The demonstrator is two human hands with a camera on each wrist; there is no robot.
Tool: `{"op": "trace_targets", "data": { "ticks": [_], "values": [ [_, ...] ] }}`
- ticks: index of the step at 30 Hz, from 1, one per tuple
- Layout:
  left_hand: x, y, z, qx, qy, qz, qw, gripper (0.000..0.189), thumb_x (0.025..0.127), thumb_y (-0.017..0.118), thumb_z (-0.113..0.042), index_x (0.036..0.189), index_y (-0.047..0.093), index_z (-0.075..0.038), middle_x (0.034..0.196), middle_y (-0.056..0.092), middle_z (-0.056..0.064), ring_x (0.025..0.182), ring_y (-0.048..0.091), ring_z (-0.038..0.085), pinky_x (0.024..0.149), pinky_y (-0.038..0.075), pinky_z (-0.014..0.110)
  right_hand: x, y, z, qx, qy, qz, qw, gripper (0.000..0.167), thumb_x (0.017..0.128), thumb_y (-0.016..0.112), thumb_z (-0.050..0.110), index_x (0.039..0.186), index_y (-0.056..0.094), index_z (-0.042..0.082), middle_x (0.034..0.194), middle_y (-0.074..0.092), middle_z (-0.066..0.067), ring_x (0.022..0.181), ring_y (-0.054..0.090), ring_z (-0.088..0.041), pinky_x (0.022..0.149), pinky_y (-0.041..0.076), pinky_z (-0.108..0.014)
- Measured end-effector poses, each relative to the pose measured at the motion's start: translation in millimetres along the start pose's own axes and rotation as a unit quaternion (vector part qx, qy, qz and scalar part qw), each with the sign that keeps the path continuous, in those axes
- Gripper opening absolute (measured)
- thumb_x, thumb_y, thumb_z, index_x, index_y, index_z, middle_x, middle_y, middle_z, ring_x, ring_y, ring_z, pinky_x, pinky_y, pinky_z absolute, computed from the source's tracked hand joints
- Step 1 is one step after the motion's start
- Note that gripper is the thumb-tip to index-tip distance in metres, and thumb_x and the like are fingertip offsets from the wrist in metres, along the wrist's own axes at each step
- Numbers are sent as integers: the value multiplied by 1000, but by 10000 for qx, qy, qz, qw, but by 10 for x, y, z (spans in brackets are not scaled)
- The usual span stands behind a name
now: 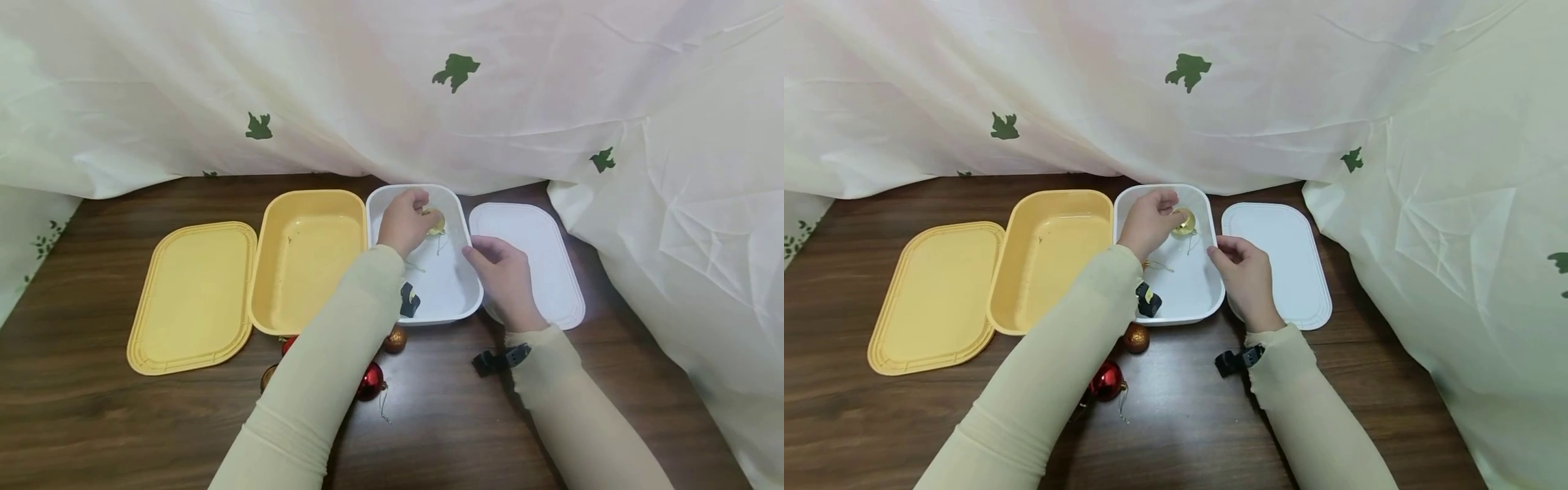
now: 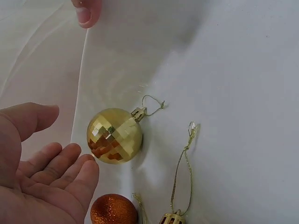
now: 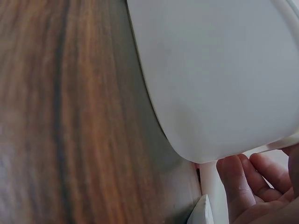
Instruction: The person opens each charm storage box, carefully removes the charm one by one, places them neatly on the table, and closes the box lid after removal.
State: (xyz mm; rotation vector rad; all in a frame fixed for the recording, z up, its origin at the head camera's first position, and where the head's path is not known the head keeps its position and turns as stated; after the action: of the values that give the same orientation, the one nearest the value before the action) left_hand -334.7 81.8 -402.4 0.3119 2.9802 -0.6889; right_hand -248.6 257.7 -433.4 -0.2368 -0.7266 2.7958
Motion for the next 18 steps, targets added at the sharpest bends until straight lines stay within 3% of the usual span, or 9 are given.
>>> {"op": "trace_targets", "data": {
  "ticks": [7, 18],
  "values": [
    [35, 34, 55, 252, -195, 83, 9995, 48, 96, 67, -21, 142, 55, -10, 142, 58, 6, 129, 53, 22, 110, 42, 33, 1, -1, -9, 74, -66, -39, 9999, 40, 96, 68, 32, 128, 67, 8, 129, 66, -12, 121, 60, -25, 98, 53, -40],
    [100, 88, 136, 960, -453, 147, 9942, 44, 94, 71, -23, 135, 61, -10, 131, 63, 5, 119, 54, 23, 108, 41, 37, 5, 10, -23, 63, 14, -7, 10000, 39, 96, 67, 32, 128, 67, 9, 128, 66, -10, 120, 60, -24, 97, 54, -41]
  ]
}}
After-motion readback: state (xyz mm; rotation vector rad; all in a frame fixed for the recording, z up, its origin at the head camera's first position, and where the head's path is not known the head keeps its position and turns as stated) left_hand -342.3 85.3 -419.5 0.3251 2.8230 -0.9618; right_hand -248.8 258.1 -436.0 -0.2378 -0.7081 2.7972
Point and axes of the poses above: each hand's wrist, its own x-axis towards the middle knuckle, its own y-axis out of the palm, z = x × y, the point moved 10 cm from there along x, towards the middle knuckle
